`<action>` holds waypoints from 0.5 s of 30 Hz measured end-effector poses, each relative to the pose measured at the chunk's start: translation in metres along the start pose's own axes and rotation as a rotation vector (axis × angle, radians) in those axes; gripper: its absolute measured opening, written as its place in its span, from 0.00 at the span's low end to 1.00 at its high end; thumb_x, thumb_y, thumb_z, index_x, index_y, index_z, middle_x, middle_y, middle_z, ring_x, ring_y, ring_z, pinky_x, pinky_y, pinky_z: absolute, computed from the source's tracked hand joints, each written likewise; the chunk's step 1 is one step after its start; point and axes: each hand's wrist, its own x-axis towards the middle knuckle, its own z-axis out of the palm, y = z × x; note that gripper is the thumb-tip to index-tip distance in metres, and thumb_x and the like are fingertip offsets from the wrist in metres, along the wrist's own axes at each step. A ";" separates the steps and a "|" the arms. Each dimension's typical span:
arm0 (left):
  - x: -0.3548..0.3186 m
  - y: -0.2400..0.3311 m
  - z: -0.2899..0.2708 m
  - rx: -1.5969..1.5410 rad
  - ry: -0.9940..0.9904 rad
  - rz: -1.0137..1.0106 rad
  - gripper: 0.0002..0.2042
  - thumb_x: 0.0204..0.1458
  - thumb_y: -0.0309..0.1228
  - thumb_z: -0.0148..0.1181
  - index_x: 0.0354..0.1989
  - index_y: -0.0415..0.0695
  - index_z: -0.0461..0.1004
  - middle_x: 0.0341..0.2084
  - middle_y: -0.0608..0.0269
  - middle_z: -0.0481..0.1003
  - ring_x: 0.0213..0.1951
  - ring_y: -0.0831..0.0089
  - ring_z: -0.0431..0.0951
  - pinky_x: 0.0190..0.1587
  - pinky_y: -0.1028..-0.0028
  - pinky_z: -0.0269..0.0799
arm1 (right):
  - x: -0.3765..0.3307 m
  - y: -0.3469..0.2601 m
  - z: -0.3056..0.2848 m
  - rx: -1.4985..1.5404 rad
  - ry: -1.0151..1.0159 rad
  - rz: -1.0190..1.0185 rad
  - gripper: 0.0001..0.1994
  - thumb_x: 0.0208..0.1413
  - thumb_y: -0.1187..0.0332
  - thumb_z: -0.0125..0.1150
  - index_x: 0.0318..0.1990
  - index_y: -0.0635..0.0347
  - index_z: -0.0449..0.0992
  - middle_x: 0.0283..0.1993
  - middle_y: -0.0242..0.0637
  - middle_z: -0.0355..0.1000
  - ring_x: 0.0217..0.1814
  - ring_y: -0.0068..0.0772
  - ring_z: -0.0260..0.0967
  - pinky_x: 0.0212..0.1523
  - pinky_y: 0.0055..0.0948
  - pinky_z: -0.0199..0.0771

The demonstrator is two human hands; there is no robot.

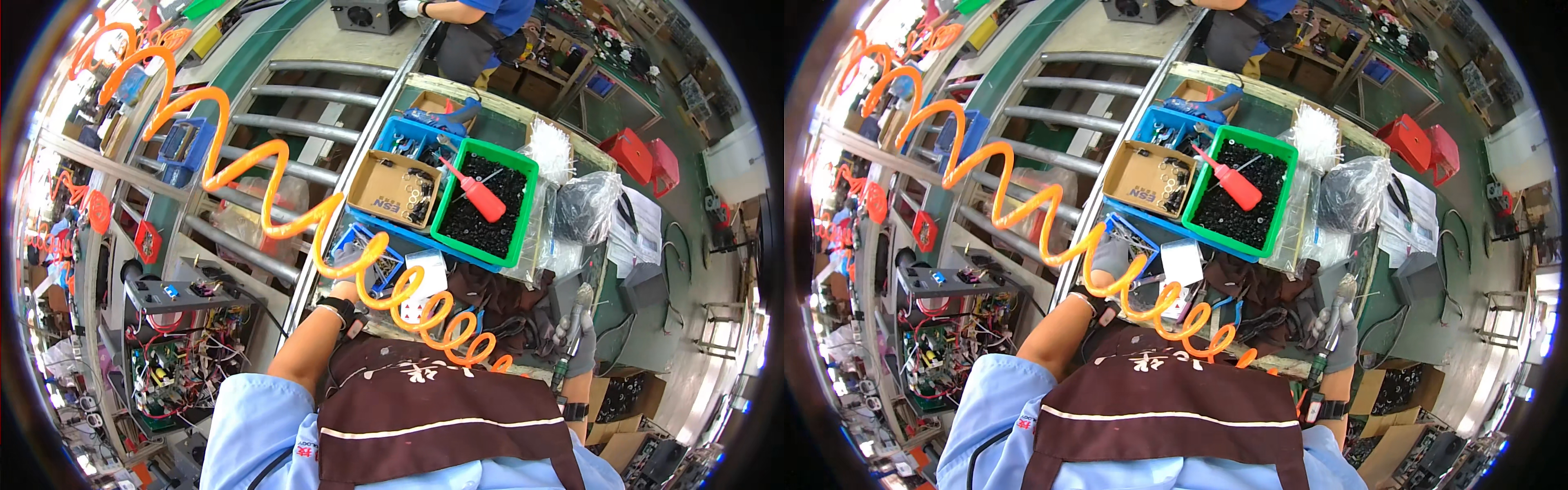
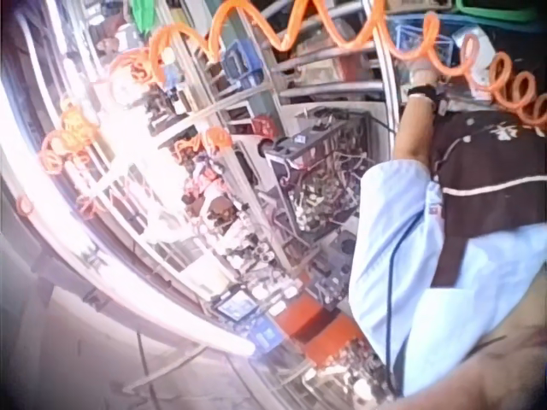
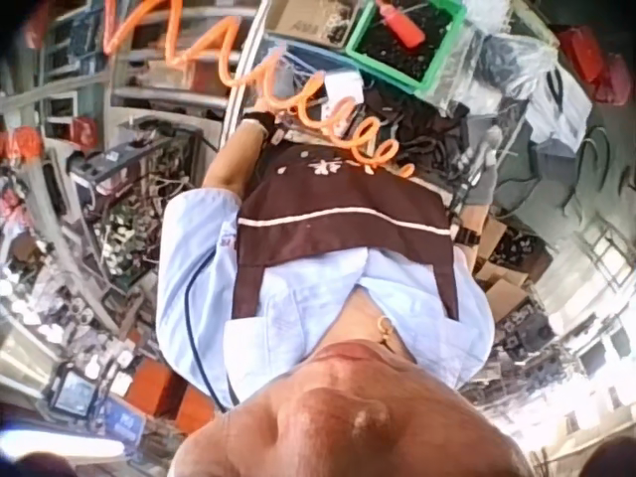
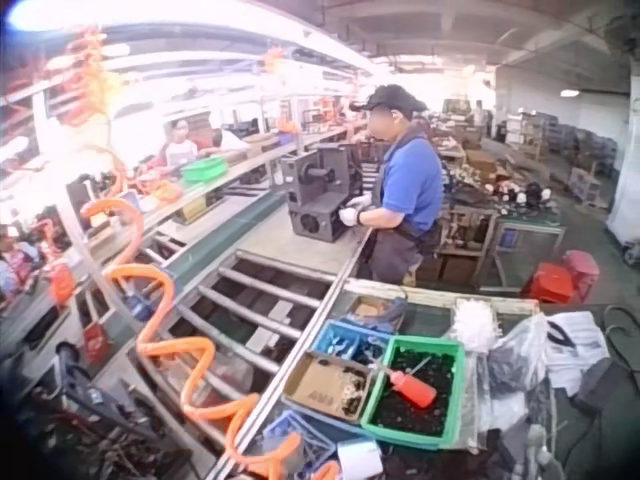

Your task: Assembling internal components, wiring, and securing an electronic chassis using an electric screwdriver and wire tools on a production line.

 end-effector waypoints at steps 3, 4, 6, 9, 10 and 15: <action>0.004 0.002 0.002 0.075 -0.032 0.017 0.15 0.38 0.36 0.61 0.34 0.42 0.76 0.37 0.51 0.75 0.47 0.54 0.70 0.49 0.62 0.65 | -0.004 0.002 -0.001 -0.012 0.070 0.011 0.17 0.55 0.50 0.51 0.40 0.54 0.64 0.26 0.32 0.63 0.24 0.27 0.63 0.22 0.27 0.67; 0.005 0.000 0.004 0.078 -0.007 0.040 0.14 0.38 0.36 0.61 0.34 0.42 0.76 0.37 0.51 0.75 0.47 0.54 0.70 0.48 0.61 0.65 | -0.006 0.003 0.000 -0.049 0.038 -0.012 0.18 0.54 0.51 0.52 0.37 0.58 0.64 0.26 0.32 0.63 0.24 0.26 0.63 0.22 0.27 0.66; 0.009 -0.010 0.007 0.054 0.026 0.082 0.11 0.40 0.33 0.59 0.34 0.44 0.77 0.35 0.51 0.75 0.45 0.55 0.71 0.48 0.60 0.65 | -0.009 0.004 0.003 -0.054 -0.020 0.017 0.18 0.54 0.51 0.52 0.36 0.59 0.64 0.26 0.32 0.63 0.24 0.26 0.63 0.22 0.26 0.66; 0.011 -0.021 0.011 0.018 0.038 0.171 0.10 0.42 0.29 0.55 0.33 0.44 0.77 0.36 0.55 0.76 0.46 0.57 0.70 0.48 0.62 0.64 | -0.014 0.004 0.013 -0.108 -0.072 0.028 0.18 0.53 0.52 0.53 0.34 0.60 0.65 0.26 0.32 0.63 0.24 0.26 0.63 0.22 0.25 0.66; 0.012 -0.021 0.013 0.105 0.044 0.181 0.09 0.42 0.29 0.55 0.33 0.44 0.77 0.36 0.57 0.76 0.46 0.58 0.69 0.49 0.62 0.63 | -0.015 0.003 0.018 -0.149 -0.103 0.004 0.17 0.52 0.53 0.53 0.33 0.60 0.65 0.26 0.32 0.63 0.23 0.26 0.62 0.22 0.24 0.66; 0.004 -0.016 0.016 0.066 0.098 0.114 0.09 0.44 0.31 0.55 0.33 0.46 0.78 0.38 0.57 0.76 0.48 0.59 0.68 0.50 0.63 0.60 | -0.023 0.002 0.057 -0.249 -0.156 -0.038 0.22 0.46 0.58 0.58 0.45 0.62 0.63 0.27 0.35 0.64 0.23 0.27 0.64 0.22 0.24 0.67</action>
